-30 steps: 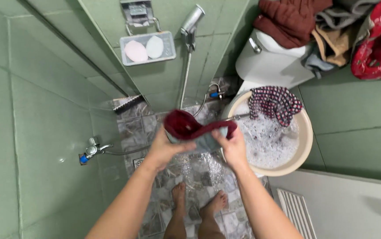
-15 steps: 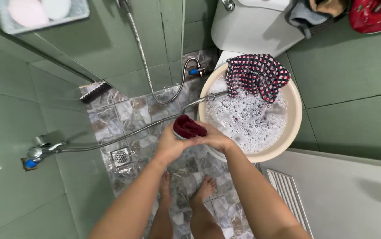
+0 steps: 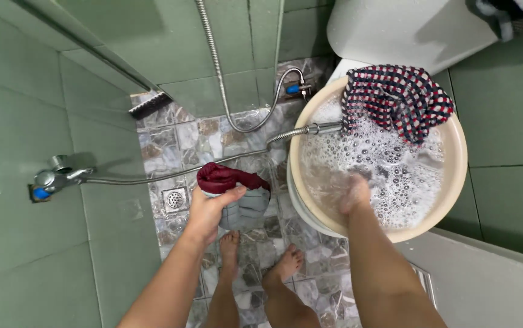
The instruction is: The person washes clothes by hand in a basin, using a handheld shower head to rinse the items and scrubbing them in soapy water before wringing them out.
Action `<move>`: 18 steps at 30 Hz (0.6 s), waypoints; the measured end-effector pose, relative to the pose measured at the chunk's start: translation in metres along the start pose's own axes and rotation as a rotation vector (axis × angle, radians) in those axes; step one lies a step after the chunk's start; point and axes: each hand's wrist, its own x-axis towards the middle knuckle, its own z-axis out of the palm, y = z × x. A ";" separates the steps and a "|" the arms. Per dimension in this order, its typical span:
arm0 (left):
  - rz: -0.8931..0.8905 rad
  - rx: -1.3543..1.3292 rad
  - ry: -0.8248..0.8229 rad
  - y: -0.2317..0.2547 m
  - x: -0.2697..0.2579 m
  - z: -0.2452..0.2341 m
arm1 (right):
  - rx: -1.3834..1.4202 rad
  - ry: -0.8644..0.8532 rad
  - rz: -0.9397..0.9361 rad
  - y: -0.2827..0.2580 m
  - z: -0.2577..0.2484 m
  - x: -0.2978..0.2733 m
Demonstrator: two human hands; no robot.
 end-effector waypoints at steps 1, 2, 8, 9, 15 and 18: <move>-0.005 -0.013 0.003 0.000 -0.003 0.001 | -0.006 0.022 0.006 -0.002 0.012 -0.014; -0.028 0.008 0.039 0.000 -0.003 0.003 | 0.071 -0.086 0.022 -0.002 0.025 -0.030; 0.005 0.101 0.037 -0.016 0.024 0.020 | 0.028 -1.270 -0.059 -0.053 0.103 -0.193; -0.031 0.095 0.050 -0.012 0.027 0.027 | -0.119 -1.234 -0.122 -0.063 0.114 -0.226; 0.098 0.030 0.047 0.123 -0.045 0.059 | -0.833 -0.681 -1.285 -0.086 0.122 -0.342; 0.148 -0.199 0.015 0.188 -0.100 0.094 | -0.817 -0.476 -1.696 -0.073 0.155 -0.369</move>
